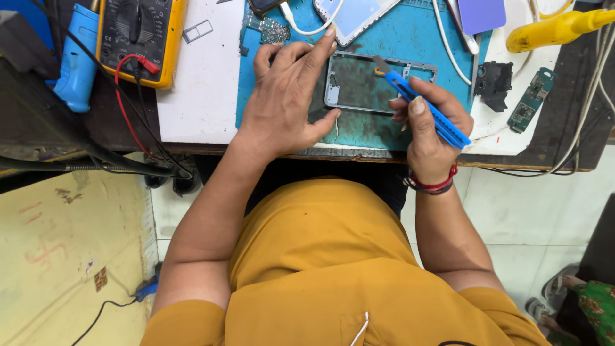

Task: The person pries open the back cover of a smartphone using a blue pry tool, then removes the mid-frame and works on the internal components with tweezers, manipulating the battery and flex cables on the workbench.

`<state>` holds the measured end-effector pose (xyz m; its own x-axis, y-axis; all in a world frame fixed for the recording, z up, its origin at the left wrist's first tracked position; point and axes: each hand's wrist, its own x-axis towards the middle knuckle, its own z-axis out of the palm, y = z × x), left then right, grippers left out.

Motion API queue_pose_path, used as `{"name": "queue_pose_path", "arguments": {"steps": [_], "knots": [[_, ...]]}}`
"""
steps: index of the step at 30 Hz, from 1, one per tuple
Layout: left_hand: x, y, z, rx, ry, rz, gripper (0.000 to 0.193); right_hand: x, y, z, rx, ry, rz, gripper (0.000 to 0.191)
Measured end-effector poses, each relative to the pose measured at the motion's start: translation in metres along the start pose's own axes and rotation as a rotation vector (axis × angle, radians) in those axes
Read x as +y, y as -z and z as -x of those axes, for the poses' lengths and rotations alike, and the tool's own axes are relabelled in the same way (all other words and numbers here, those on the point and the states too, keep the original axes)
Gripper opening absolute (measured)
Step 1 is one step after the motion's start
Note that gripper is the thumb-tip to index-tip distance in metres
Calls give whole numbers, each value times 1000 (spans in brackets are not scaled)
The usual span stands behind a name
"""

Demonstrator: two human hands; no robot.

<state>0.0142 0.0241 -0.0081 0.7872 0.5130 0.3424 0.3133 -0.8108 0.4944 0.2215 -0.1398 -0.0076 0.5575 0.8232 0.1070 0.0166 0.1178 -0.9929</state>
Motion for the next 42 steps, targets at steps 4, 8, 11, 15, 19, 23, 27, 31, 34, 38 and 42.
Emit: {"name": "queue_pose_path", "arguments": {"steps": [4, 8, 11, 15, 19, 23, 27, 31, 34, 38, 42], "knots": [[4, 2, 1, -31, 10, -22, 100, 10, 11, 12, 114, 60, 122, 21], [16, 7, 11, -76, 60, -23, 99, 10, 15, 19, 148, 70, 122, 20], [26, 5, 18, -19, 34, -10, 104, 7, 10, 21, 142, 92, 148, 24], [30, -3, 25, 12, 43, -13, 101, 1, 1, 18, 68, 159, 232, 22], [33, -9, 35, 27, 66, -72, 93, -7, 4, 9, 62, 317, 670, 22], [40, -16, 44, 68, 99, -108, 93, -11, 7, 1, 51, 380, 658, 23], [45, -23, 48, 119, 108, -142, 90, -11, 8, -4, 80, 339, 675, 22], [45, -26, 49, 161, 106, -168, 88, -9, 6, -7, 96, 331, 709, 19], [45, -26, 49, 146, 110, -177, 87, -8, 4, -9, 115, 317, 711, 19], [44, -27, 50, 149, 101, -159, 85, -12, 2, -10, 93, 345, 742, 18], [43, -28, 50, 144, 110, -145, 83, -18, -2, -5, 17, 317, 777, 16]]}}
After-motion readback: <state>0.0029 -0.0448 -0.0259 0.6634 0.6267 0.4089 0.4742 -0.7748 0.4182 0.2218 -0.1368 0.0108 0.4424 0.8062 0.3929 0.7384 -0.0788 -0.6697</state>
